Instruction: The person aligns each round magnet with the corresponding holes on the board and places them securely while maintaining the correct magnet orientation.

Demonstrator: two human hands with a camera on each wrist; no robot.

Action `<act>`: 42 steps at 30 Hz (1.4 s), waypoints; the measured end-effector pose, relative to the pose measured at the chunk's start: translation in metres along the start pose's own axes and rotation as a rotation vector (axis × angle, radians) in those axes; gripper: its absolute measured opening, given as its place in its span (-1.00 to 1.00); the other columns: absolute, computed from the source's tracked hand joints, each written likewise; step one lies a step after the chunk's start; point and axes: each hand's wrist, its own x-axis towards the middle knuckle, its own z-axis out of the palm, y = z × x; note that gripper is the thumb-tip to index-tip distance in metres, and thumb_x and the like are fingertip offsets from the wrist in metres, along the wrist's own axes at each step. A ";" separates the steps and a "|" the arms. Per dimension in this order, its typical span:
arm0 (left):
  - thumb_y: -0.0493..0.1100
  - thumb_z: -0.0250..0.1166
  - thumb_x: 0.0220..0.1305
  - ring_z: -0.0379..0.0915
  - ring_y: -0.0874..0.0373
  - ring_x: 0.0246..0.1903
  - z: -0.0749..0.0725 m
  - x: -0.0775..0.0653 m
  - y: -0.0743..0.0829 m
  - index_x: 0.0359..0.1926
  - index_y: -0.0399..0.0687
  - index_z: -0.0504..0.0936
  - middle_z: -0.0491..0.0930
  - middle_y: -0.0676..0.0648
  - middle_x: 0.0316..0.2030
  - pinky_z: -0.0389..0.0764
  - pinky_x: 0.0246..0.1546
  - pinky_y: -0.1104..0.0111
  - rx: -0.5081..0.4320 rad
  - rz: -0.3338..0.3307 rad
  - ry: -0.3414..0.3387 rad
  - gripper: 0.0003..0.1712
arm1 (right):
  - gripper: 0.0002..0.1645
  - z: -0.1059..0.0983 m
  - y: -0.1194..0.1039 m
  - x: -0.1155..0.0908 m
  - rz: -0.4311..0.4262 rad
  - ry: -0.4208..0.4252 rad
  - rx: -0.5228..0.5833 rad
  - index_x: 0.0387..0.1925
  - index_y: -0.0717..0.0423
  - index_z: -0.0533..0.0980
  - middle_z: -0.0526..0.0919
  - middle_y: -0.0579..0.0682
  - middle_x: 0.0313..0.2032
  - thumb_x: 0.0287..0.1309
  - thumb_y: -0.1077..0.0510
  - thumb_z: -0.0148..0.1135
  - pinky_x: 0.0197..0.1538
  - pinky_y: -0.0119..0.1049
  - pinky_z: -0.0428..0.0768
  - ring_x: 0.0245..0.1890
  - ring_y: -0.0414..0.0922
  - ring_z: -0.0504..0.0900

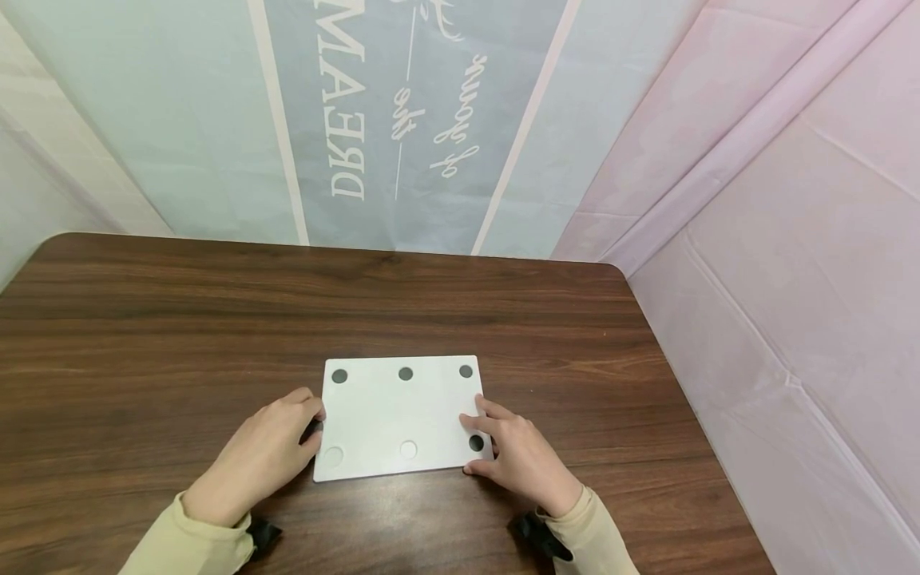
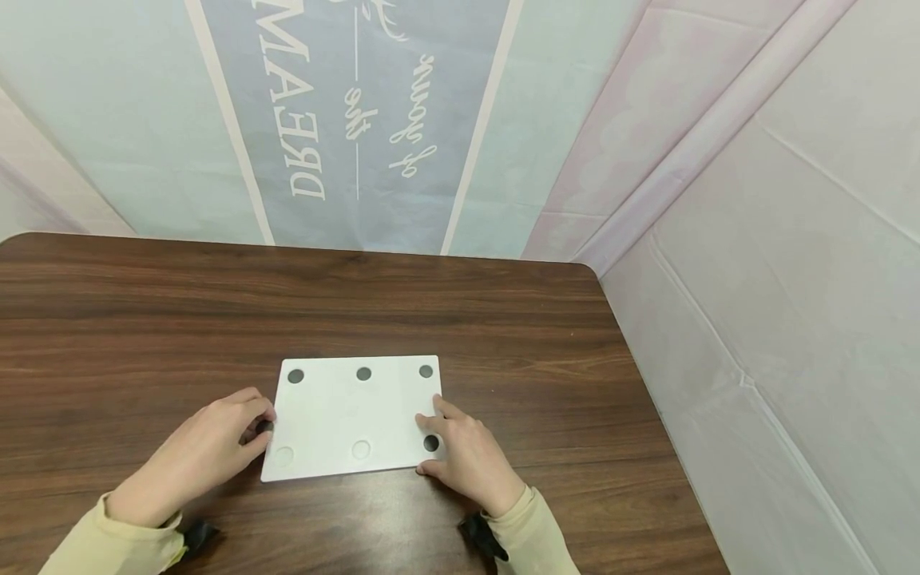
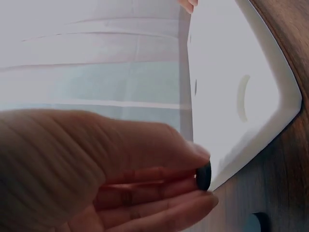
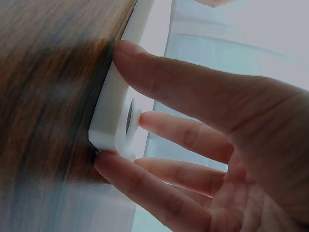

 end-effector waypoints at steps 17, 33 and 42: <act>-0.34 0.37 -0.04 0.34 0.38 -0.55 0.004 -0.001 0.000 -0.47 0.07 0.60 0.46 0.20 -0.46 0.41 -0.57 0.43 -0.007 0.114 -0.065 -0.81 | -0.31 0.000 0.000 -0.001 -0.008 0.008 0.004 0.03 0.11 0.62 0.50 0.31 0.17 -0.25 0.05 0.60 -0.08 -0.11 0.63 -0.02 0.05 0.66; -0.34 0.37 -0.05 0.29 0.42 -0.52 0.006 0.001 0.000 -0.48 0.09 0.57 0.45 0.25 -0.48 0.42 -0.53 0.44 -0.053 0.209 -0.118 -0.78 | -0.31 0.000 0.001 0.000 -0.007 0.005 0.002 0.04 0.11 0.61 0.50 0.31 0.17 -0.25 0.04 0.59 -0.07 -0.08 0.63 0.03 0.09 0.63; -0.35 0.37 -0.05 0.26 0.41 -0.53 0.008 0.000 0.001 -0.51 0.11 0.55 0.42 0.25 -0.50 0.39 -0.53 0.45 -0.048 0.209 -0.130 -0.76 | -0.31 0.000 0.001 -0.001 -0.003 0.003 0.006 0.04 0.11 0.62 0.49 0.31 0.18 -0.25 0.05 0.59 -0.07 -0.08 0.63 0.03 0.09 0.64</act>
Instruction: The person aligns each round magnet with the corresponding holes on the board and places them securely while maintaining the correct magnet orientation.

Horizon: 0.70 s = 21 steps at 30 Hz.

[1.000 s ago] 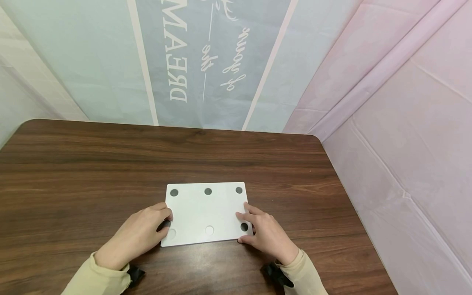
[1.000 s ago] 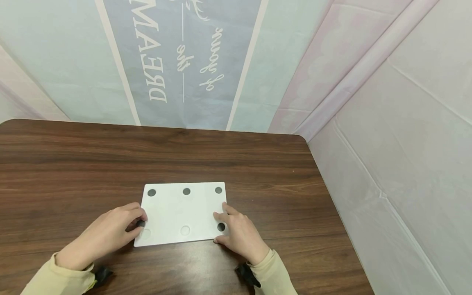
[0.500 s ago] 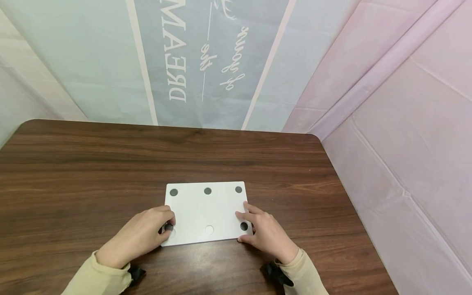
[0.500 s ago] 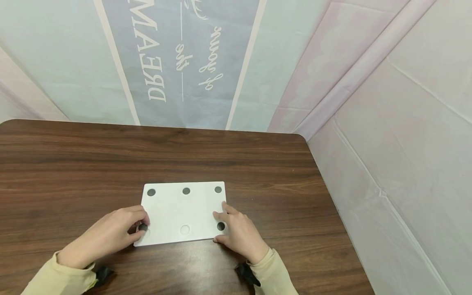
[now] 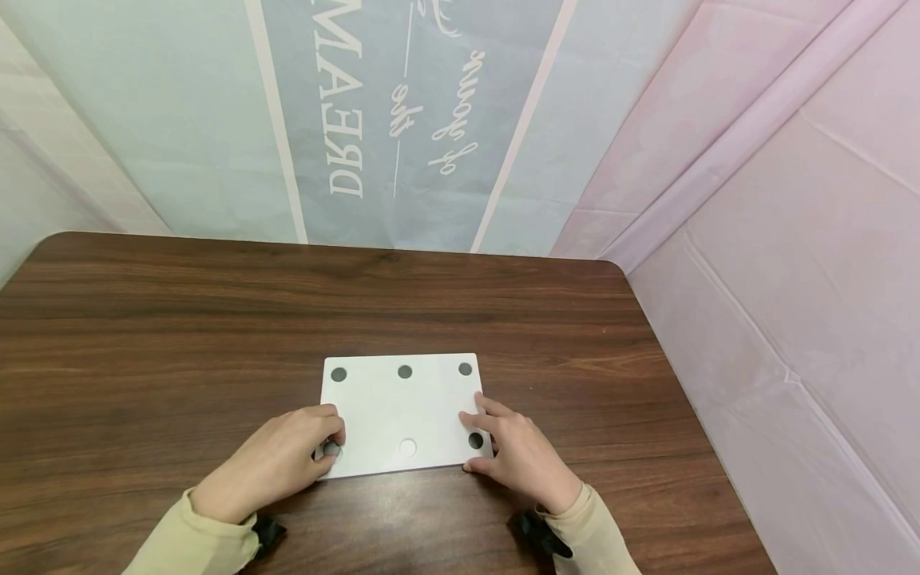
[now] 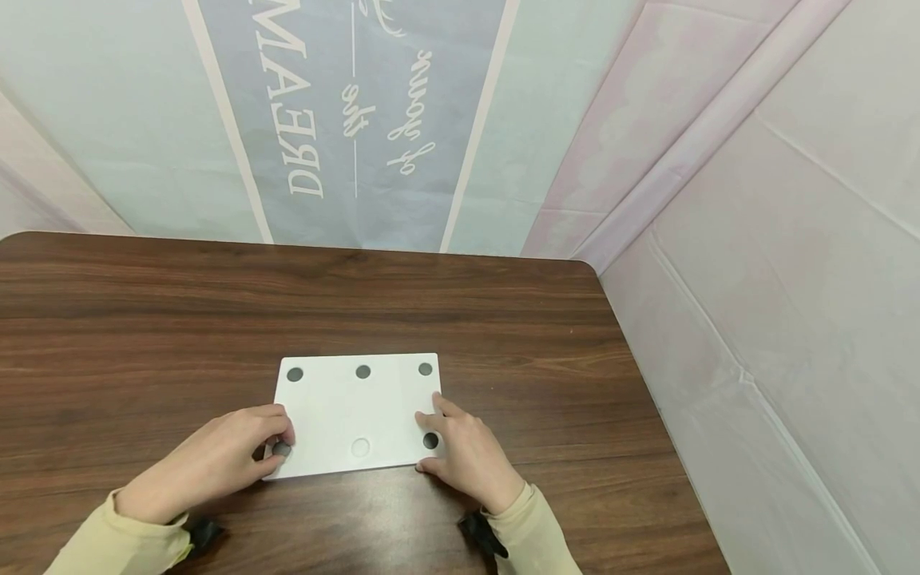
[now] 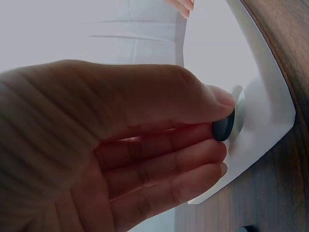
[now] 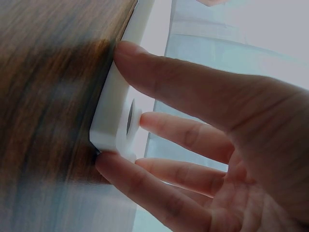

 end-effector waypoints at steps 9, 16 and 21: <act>-0.39 0.36 -0.10 0.26 0.39 -0.53 0.002 0.001 -0.001 -0.53 0.10 0.53 0.42 0.21 -0.51 0.37 -0.55 0.44 0.008 0.041 0.025 -0.73 | -0.31 0.000 0.000 0.000 0.002 -0.002 -0.002 0.04 0.11 0.62 0.49 0.32 0.18 -0.25 0.05 0.60 -0.10 -0.11 0.63 -0.03 0.04 0.67; -0.40 0.35 -0.09 0.26 0.39 -0.53 0.004 0.001 -0.001 -0.53 0.09 0.53 0.41 0.20 -0.51 0.38 -0.54 0.44 0.003 0.044 0.030 -0.73 | -0.31 0.000 -0.001 0.000 0.000 -0.001 -0.005 0.04 0.11 0.62 0.49 0.32 0.18 -0.25 0.05 0.60 -0.12 -0.14 0.63 -0.06 0.01 0.68; -0.40 0.38 -0.10 0.24 0.39 -0.54 0.005 0.001 -0.002 -0.53 0.06 0.54 0.40 0.17 -0.50 0.36 -0.55 0.46 -0.003 0.056 0.044 -0.74 | -0.31 0.000 0.000 0.001 -0.001 -0.002 0.003 0.04 0.12 0.61 0.49 0.32 0.18 -0.24 0.05 0.59 -0.07 -0.10 0.63 0.02 0.08 0.64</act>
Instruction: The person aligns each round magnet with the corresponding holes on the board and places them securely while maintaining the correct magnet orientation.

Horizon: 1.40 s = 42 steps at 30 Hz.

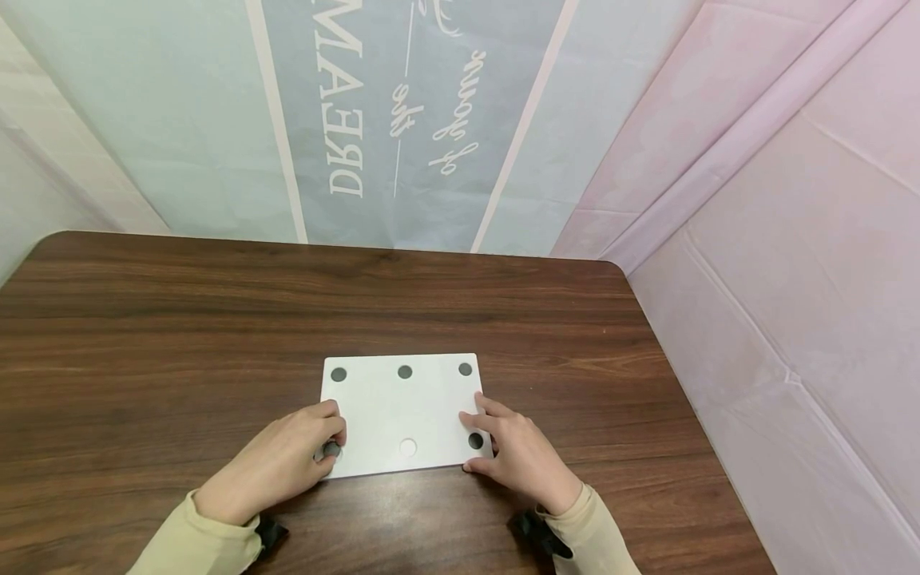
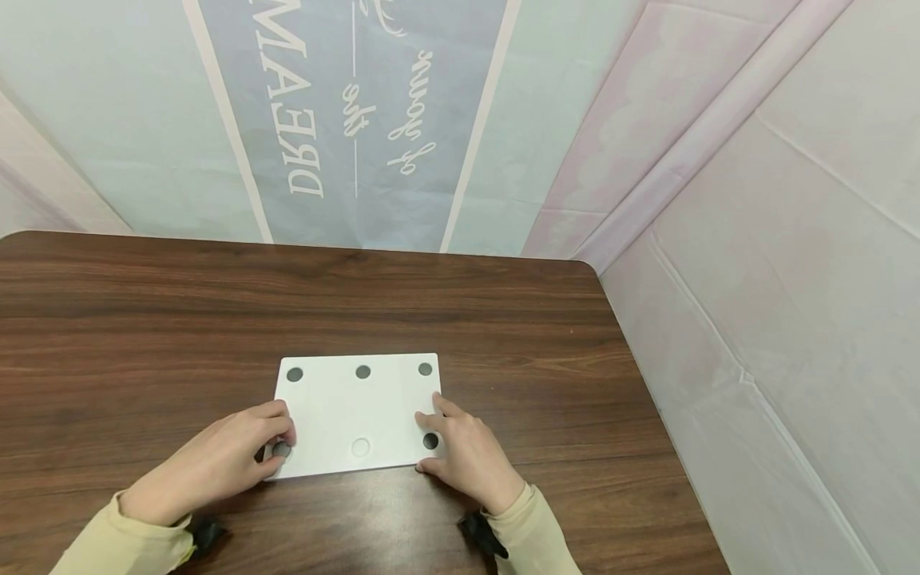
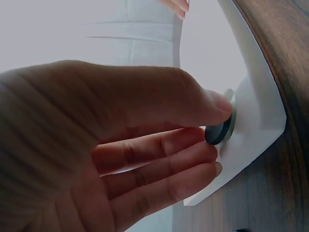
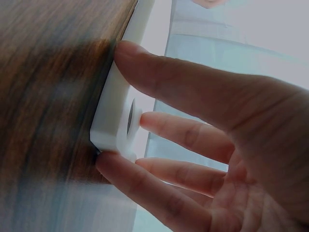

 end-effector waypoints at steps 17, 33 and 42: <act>-0.37 0.38 -0.11 0.26 0.38 -0.53 0.000 -0.001 0.002 -0.53 0.08 0.52 0.41 0.22 -0.52 0.38 -0.55 0.44 0.017 -0.032 -0.010 -0.74 | -0.31 0.001 0.000 -0.001 -0.008 0.009 -0.006 0.03 0.11 0.62 0.50 0.31 0.17 -0.26 0.05 0.60 -0.11 -0.13 0.64 -0.04 0.04 0.67; -0.35 0.39 -0.07 0.24 0.39 -0.54 -0.001 -0.001 0.002 -0.54 0.10 0.50 0.37 0.23 -0.53 0.36 -0.54 0.46 0.014 -0.033 -0.017 -0.73 | -0.31 0.001 0.001 0.000 -0.009 0.013 -0.014 0.02 0.10 0.62 0.51 0.30 0.16 -0.27 0.04 0.60 -0.08 -0.08 0.64 -0.02 0.06 0.67; -0.35 0.37 -0.04 0.26 0.37 -0.54 -0.003 0.000 0.001 -0.53 0.03 0.53 0.38 0.19 -0.53 0.37 -0.57 0.45 0.044 -0.096 -0.004 -0.79 | -0.31 0.000 0.001 0.000 -0.006 0.009 -0.009 0.02 0.11 0.62 0.51 0.31 0.17 -0.27 0.04 0.60 -0.07 -0.08 0.63 0.00 0.08 0.65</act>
